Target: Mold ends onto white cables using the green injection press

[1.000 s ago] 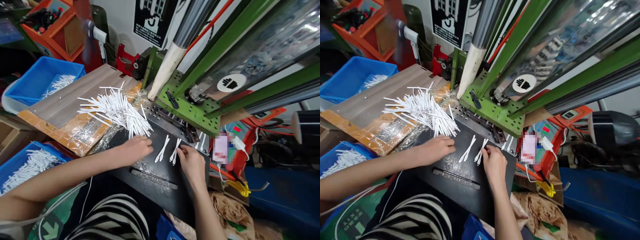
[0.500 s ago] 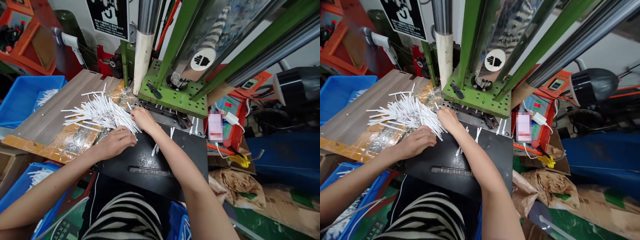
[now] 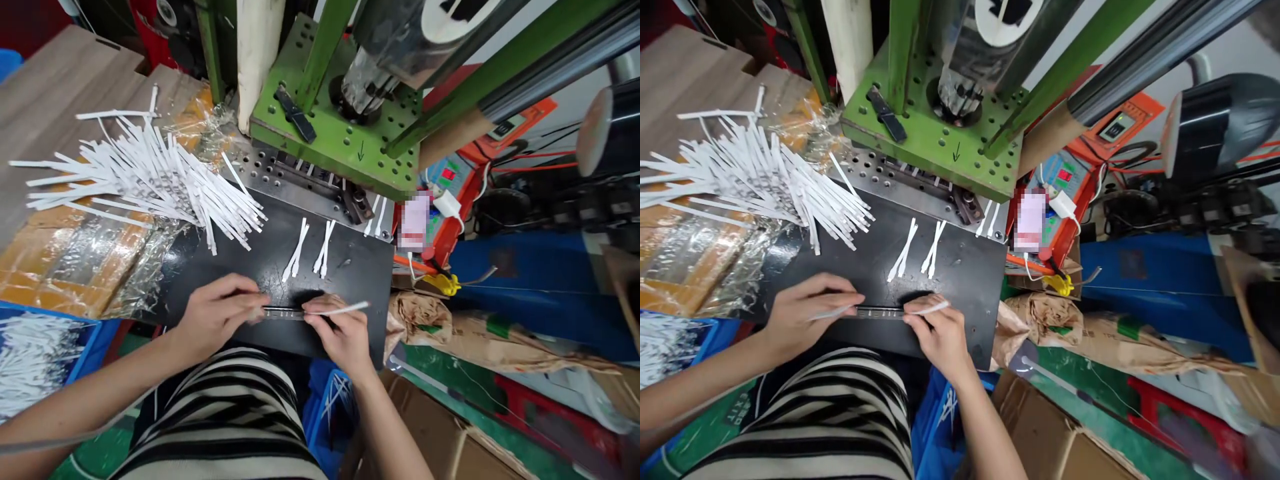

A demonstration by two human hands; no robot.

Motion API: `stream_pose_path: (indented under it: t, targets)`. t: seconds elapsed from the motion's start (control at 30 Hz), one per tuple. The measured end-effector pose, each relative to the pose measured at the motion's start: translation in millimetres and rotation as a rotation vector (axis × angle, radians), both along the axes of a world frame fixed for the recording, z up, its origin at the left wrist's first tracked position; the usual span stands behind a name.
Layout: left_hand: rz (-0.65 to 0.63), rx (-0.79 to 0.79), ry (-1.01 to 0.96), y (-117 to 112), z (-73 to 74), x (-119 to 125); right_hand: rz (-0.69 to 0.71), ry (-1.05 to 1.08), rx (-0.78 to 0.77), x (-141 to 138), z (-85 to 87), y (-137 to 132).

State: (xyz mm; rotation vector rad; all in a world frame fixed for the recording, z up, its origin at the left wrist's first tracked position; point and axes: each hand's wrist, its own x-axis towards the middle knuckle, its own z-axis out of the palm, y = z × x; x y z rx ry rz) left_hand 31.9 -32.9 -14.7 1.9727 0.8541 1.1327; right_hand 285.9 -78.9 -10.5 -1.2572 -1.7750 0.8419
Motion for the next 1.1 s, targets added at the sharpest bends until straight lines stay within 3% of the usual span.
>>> stream_pose_path:
  t: [0.13, 0.23, 0.37, 0.47, 0.53, 0.6, 0.67, 0.73, 0.83, 0.93, 1.03, 1.1]
  targets:
    - [-0.049, 0.165, 0.096, -14.8, -13.4, 21.3, -0.017, -0.016, 0.069, -5.8, -7.1, -12.9]
    - [-0.029, 0.218, 0.209, -14.8, -8.4, 27.2, -0.009, -0.040, 0.130, -7.8, -7.8, -13.7]
    - [-0.135, 0.327, 0.416, -13.3, 0.3, 23.5, 0.024, -0.090, 0.173, -11.0, -11.3, -16.6]
    - [-0.141, 0.366, 0.450, -15.6, 0.6, 21.8, 0.012, -0.112, 0.208, -13.4, -13.7, -19.5]
    - [-0.138, 0.360, 0.447, -15.6, -0.5, 21.8, 0.024, -0.138, 0.202, -10.9, -9.8, -18.6]
    - [-0.194, 0.338, 0.469, -9.9, 0.4, 20.0, 0.124, -0.184, 0.118, -4.1, 0.7, -12.1]
    - [-0.274, 0.348, 0.512, 3.9, 4.5, 14.3, 0.279, -0.246, -0.014, 3.6, 15.5, 3.1]
    - [-0.272, 0.424, 0.597, 25.0, 10.3, 5.1, 0.369, -0.310, -0.080, 6.1, 29.1, 28.6]
    - [-0.137, 0.605, 0.829, 60.6, 15.8, -9.8, 0.281, -0.431, -0.040, -9.9, 37.6, 83.5]
    - [-0.107, 0.751, 0.994, 85.3, 14.2, -18.1, 0.142, -0.600, -0.030, -46.2, 32.6, 142.9]
    - [-0.107, 0.826, 1.033, 93.2, 10.9, -18.8, 0.062, -0.764, -0.076, -85.0, 24.7, 185.5]
    - [-0.081, 0.837, 0.996, 92.4, 11.6, -17.6, 0.045, -0.825, -0.109, -102.6, 21.6, 198.9]
